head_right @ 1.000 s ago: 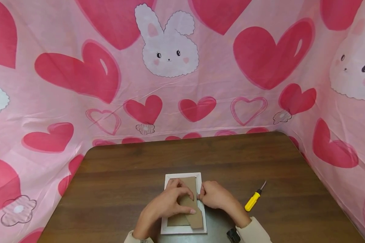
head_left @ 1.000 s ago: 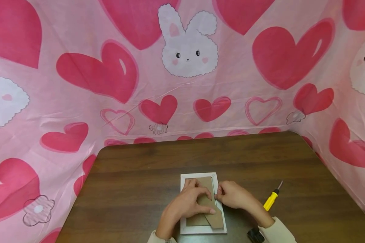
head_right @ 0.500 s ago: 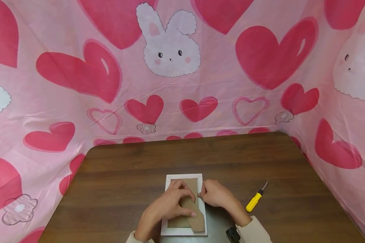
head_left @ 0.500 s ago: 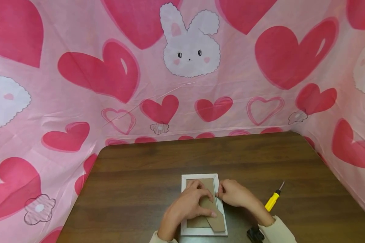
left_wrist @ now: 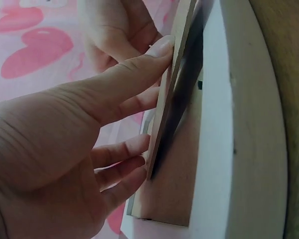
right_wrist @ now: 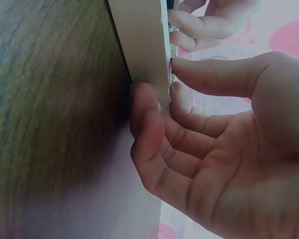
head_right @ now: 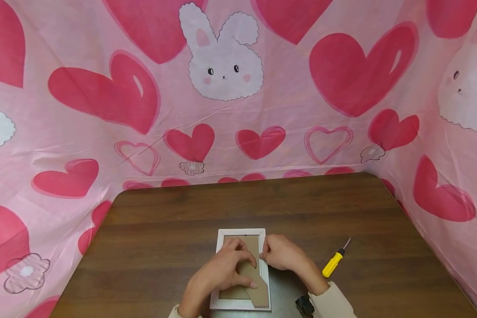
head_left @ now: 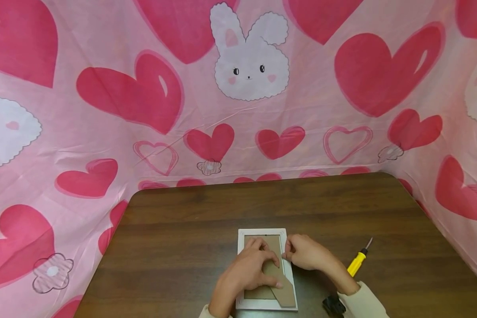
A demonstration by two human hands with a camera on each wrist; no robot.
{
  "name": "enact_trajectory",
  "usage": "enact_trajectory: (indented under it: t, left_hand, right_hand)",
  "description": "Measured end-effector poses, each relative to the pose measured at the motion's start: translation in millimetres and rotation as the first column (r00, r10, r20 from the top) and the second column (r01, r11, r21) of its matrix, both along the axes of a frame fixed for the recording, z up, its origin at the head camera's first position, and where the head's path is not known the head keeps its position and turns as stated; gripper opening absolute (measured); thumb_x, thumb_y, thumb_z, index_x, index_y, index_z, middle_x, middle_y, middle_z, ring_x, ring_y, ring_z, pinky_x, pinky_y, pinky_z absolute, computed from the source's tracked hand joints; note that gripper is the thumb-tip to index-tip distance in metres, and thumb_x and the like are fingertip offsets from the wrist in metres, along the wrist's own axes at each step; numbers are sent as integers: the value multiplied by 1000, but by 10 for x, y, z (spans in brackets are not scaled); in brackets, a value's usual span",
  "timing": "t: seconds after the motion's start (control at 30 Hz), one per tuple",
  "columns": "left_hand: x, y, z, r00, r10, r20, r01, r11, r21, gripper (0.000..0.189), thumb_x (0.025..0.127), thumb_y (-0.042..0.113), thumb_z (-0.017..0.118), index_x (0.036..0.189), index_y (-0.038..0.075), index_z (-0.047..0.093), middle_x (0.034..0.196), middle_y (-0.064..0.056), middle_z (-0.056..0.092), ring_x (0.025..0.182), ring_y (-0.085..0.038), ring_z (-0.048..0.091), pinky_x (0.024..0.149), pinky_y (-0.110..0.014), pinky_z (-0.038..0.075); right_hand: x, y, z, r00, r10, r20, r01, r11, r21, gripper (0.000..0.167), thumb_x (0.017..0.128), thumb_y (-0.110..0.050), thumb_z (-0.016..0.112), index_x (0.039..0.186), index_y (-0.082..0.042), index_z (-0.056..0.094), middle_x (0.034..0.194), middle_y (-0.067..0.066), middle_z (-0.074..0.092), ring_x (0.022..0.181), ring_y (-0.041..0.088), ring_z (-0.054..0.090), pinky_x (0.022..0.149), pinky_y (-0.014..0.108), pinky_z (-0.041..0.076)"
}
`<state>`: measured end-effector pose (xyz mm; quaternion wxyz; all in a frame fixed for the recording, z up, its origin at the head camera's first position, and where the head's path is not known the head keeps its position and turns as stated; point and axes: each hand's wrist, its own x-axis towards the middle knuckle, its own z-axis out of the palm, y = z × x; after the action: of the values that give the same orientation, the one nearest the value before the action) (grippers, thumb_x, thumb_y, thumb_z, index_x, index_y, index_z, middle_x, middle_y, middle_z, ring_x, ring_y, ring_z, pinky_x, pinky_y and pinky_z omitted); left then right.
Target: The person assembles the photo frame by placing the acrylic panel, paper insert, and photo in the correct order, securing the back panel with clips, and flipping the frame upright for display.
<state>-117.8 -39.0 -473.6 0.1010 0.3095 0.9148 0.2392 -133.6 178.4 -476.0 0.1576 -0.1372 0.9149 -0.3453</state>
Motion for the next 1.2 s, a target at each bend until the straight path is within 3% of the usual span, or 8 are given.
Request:
enact_trajectory:
  t: [0.33, 0.53, 0.67, 0.8, 0.87, 0.93, 1.1, 1.2]
  left_hand:
    - [17, -12, -37, 1000, 18, 5, -18, 1000, 13, 37, 75, 53, 92, 104, 34, 78, 116, 9, 56, 119, -14, 45, 101, -29, 47]
    - [65, -134, -69, 987, 143, 66, -148, 986, 81, 51, 77, 54, 91, 117, 27, 73, 129, 5, 55, 124, -18, 42, 102, -37, 49]
    - [97, -277, -70, 952, 289, 98, -302, 939, 163, 56, 80, 42, 91, 124, 18, 69, 132, -5, 56, 123, -23, 42, 98, -44, 49]
    - [114, -396, -70, 890, 431, 150, -452, 876, 169, 73, 80, 34, 92, 139, 8, 59, 126, -13, 55, 116, -25, 47, 93, -45, 49]
    - [117, -441, -74, 865, 467, 186, -494, 857, 145, 81, 81, 34, 91, 145, 3, 53, 126, -15, 56, 113, -27, 52, 92, -48, 51]
    - [118, -473, -79, 855, 472, 216, -502, 857, 116, 85, 82, 35, 90, 147, -1, 50, 125, -17, 58, 112, -30, 57, 92, -51, 52]
    - [135, -484, -109, 892, 400, 212, -425, 901, 88, 76, 87, 30, 86, 145, -5, 53, 124, -18, 63, 111, -31, 62, 92, -54, 53]
    - [143, -457, -120, 902, 386, 196, -409, 907, 98, 70, 89, 24, 83, 145, -5, 53, 126, -20, 63, 111, -33, 63, 94, -54, 53]
  right_hand:
    - [17, 19, -3, 999, 9, 31, -8, 1000, -28, 19, 91, -16, 78, 84, -11, 61, 73, -3, 56, 66, 13, 49, 60, 25, 39]
    - [55, 11, -22, 998, -27, 64, 30, 999, -38, 26, 89, -20, 82, 86, -9, 58, 73, 0, 55, 65, 14, 49, 57, 25, 36]
    - [100, -22, -36, 989, -116, 88, 119, 992, -36, 33, 88, -22, 84, 94, -5, 56, 68, 2, 55, 60, 16, 51, 56, 28, 38]
    - [146, -53, -37, 969, -207, 134, 212, 977, -28, 47, 88, -25, 85, 114, 0, 55, 59, 4, 57, 49, 17, 55, 53, 31, 38]
    - [159, -66, -38, 964, -225, 143, 231, 973, -22, 56, 87, -26, 86, 123, 1, 54, 61, 5, 59, 49, 17, 56, 52, 31, 39]
    - [161, -76, -42, 961, -233, 149, 238, 971, -20, 61, 87, -27, 86, 129, 1, 53, 67, 5, 60, 52, 18, 57, 52, 32, 41]
    - [143, -88, -52, 966, -222, 131, 225, 974, -6, 64, 87, -24, 86, 135, 1, 53, 85, 5, 64, 68, 18, 59, 59, 34, 46]
    - [136, -90, -54, 971, -216, 99, 217, 976, 9, 64, 87, -24, 86, 136, 2, 54, 88, 5, 66, 74, 18, 59, 64, 34, 47]
